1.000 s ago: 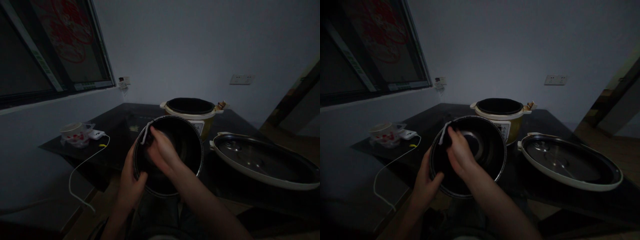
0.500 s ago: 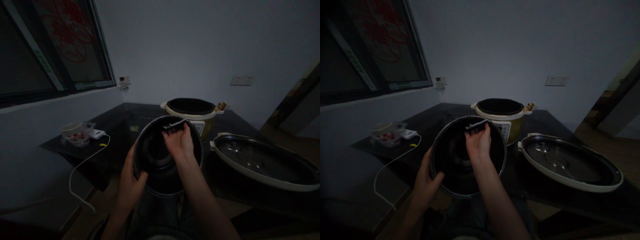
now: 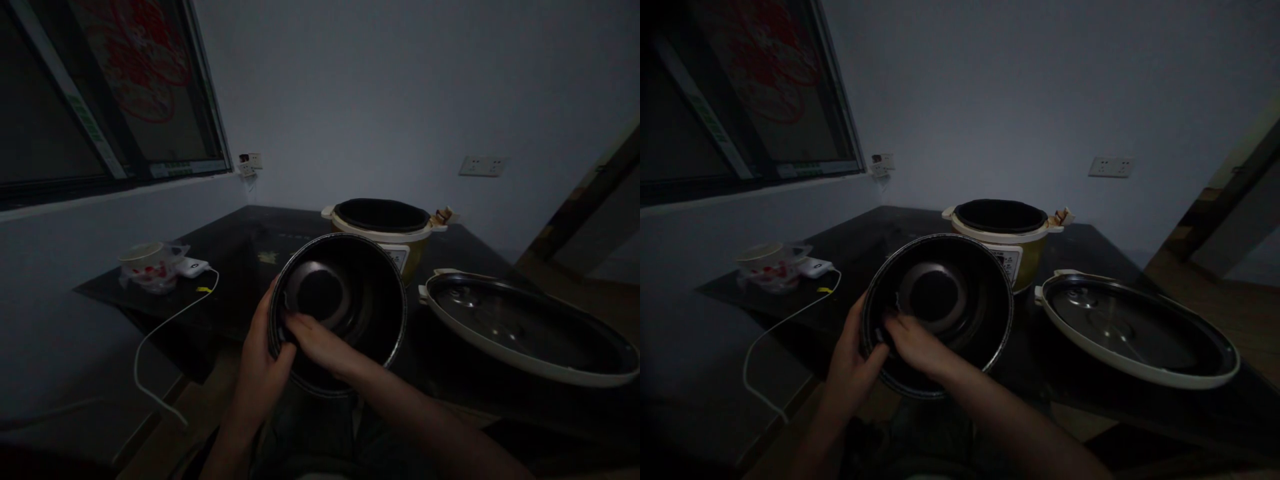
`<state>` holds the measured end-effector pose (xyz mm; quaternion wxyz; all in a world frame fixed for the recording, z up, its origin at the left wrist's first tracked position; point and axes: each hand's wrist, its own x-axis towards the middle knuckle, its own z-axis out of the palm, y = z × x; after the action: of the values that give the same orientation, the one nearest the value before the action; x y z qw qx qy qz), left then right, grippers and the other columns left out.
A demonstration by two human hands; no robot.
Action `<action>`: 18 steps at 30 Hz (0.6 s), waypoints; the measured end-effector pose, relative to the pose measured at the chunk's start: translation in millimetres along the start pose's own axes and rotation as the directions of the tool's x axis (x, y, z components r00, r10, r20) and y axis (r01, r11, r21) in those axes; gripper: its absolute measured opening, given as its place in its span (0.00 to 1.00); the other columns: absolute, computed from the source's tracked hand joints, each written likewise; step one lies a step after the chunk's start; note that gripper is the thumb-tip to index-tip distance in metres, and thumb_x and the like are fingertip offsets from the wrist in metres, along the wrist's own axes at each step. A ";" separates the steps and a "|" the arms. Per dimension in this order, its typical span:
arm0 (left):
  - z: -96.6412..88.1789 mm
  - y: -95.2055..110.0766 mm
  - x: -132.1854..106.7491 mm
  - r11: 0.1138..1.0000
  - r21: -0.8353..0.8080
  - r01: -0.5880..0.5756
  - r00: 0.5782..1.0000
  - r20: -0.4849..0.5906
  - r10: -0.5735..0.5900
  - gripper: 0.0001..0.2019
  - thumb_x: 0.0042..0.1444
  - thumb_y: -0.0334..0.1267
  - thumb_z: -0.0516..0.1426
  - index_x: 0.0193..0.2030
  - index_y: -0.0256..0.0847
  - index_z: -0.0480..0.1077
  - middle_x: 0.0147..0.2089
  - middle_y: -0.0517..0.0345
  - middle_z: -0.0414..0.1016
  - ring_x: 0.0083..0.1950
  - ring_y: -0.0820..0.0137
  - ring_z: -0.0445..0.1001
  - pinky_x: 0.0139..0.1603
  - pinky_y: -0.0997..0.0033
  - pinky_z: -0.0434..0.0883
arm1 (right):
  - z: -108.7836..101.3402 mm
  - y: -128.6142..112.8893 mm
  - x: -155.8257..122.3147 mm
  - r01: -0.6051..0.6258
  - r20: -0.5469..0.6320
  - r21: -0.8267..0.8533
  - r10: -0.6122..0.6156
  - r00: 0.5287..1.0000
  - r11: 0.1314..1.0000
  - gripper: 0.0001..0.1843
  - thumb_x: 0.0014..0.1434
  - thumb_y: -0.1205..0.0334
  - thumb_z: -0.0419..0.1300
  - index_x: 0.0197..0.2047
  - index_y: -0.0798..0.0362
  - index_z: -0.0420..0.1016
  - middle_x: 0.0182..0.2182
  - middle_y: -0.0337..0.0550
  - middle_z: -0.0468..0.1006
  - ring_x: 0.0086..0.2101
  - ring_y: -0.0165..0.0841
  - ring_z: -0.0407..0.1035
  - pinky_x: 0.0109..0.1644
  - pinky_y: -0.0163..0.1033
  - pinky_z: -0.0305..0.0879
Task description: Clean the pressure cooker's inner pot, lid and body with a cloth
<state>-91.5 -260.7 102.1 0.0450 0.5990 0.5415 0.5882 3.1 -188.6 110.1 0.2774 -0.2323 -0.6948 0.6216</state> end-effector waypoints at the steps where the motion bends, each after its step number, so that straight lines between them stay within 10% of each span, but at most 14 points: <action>1: 0.1 -0.2 0.1 1.000 0.001 -0.003 1.000 -0.005 0.003 0.38 0.52 0.22 0.51 0.70 0.48 0.53 0.70 0.54 0.60 0.70 0.62 0.59 0.69 0.59 0.58 | -6.4 3.0 -6.7 0.002 0.076 -0.152 0.010 0.997 0.988 0.20 0.68 0.55 0.45 0.41 0.55 0.77 0.44 0.45 0.80 0.48 0.36 0.72 0.60 0.42 0.60; 5: 0.7 1.0 1.0 1.000 -0.004 -0.011 1.000 -0.010 0.011 0.37 0.52 0.22 0.52 0.69 0.46 0.53 0.70 0.53 0.60 0.70 0.61 0.59 0.69 0.58 0.59 | -32.8 3.6 -33.0 -0.085 0.146 -0.659 0.237 0.960 0.748 0.28 0.69 0.48 0.43 0.43 0.57 0.79 0.41 0.52 0.82 0.42 0.39 0.76 0.48 0.41 0.68; 11: 0.9 8.5 3.1 0.999 -0.034 -0.006 1.000 0.019 0.007 0.37 0.52 0.22 0.52 0.70 0.49 0.52 0.70 0.55 0.59 0.71 0.61 0.57 0.70 0.56 0.57 | -69.2 -1.6 -43.2 -0.035 -0.030 -0.999 0.251 0.967 0.015 0.23 0.64 0.49 0.55 0.46 0.60 0.80 0.46 0.59 0.81 0.50 0.48 0.74 0.55 0.48 0.68; 18: -1.3 6.6 2.5 0.998 -0.057 -0.013 0.999 0.044 0.015 0.37 0.54 0.24 0.52 0.70 0.49 0.51 0.70 0.54 0.58 0.71 0.60 0.57 0.70 0.52 0.56 | -119.3 -6.4 -14.9 0.096 0.083 -0.960 0.059 0.995 -0.263 0.23 0.60 0.78 0.48 0.56 0.77 0.69 0.60 0.73 0.65 0.64 0.50 0.57 0.70 0.55 0.45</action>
<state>-89.2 -262.4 108.7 0.0698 0.6143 0.5193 0.5900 94.7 -111.6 123.8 -0.0413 -0.3202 -0.9313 -0.1687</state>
